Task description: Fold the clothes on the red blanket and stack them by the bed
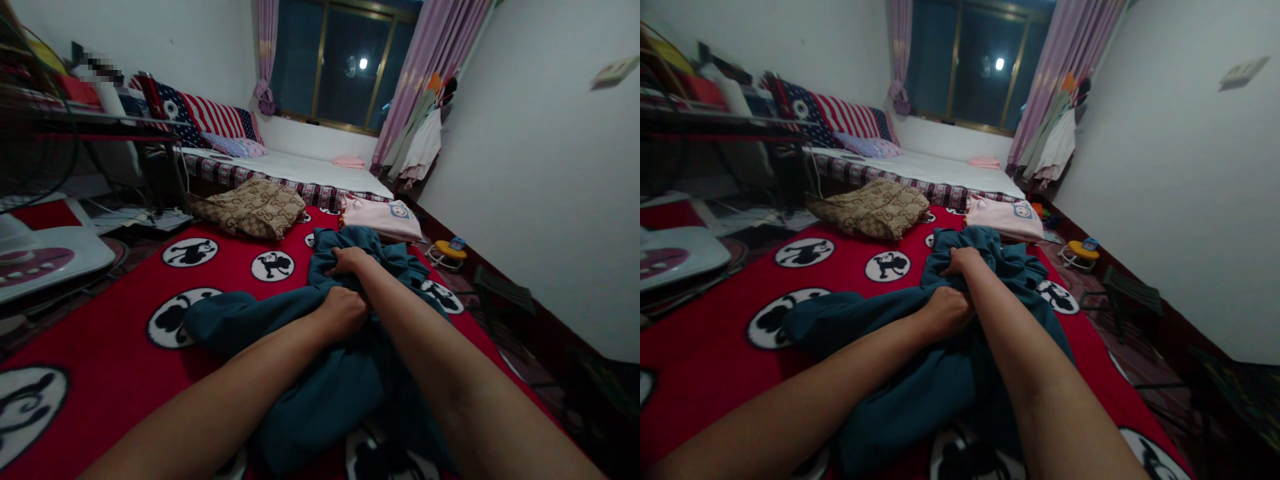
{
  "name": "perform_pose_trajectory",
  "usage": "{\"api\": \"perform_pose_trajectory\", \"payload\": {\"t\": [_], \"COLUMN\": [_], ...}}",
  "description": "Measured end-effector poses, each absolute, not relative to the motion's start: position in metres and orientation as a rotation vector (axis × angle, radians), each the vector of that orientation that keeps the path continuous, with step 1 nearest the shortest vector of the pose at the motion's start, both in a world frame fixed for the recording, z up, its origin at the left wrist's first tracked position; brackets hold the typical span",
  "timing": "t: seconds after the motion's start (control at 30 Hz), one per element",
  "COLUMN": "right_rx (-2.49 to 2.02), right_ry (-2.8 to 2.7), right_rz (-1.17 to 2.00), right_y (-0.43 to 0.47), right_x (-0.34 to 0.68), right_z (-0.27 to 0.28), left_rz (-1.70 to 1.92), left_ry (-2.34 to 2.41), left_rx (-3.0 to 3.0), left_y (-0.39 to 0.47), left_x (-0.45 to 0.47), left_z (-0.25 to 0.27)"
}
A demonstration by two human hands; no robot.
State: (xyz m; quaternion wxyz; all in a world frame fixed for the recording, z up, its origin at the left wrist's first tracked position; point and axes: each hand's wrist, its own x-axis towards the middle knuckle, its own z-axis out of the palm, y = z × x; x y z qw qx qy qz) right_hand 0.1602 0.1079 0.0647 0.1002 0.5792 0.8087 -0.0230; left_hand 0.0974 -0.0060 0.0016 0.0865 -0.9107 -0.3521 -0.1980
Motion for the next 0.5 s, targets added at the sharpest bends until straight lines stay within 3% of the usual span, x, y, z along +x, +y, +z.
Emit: {"api": "perform_pose_trajectory", "payload": {"t": [0.5], "right_rx": [2.006], "right_ry": [2.575], "right_rz": [0.259], "right_y": [0.095], "right_x": [0.19], "right_z": [0.031], "left_rz": [-0.564], "left_ry": [-0.998], "left_rx": [-2.728], "left_y": [-0.006], "left_x": [0.098], "left_z": [-0.002]}}
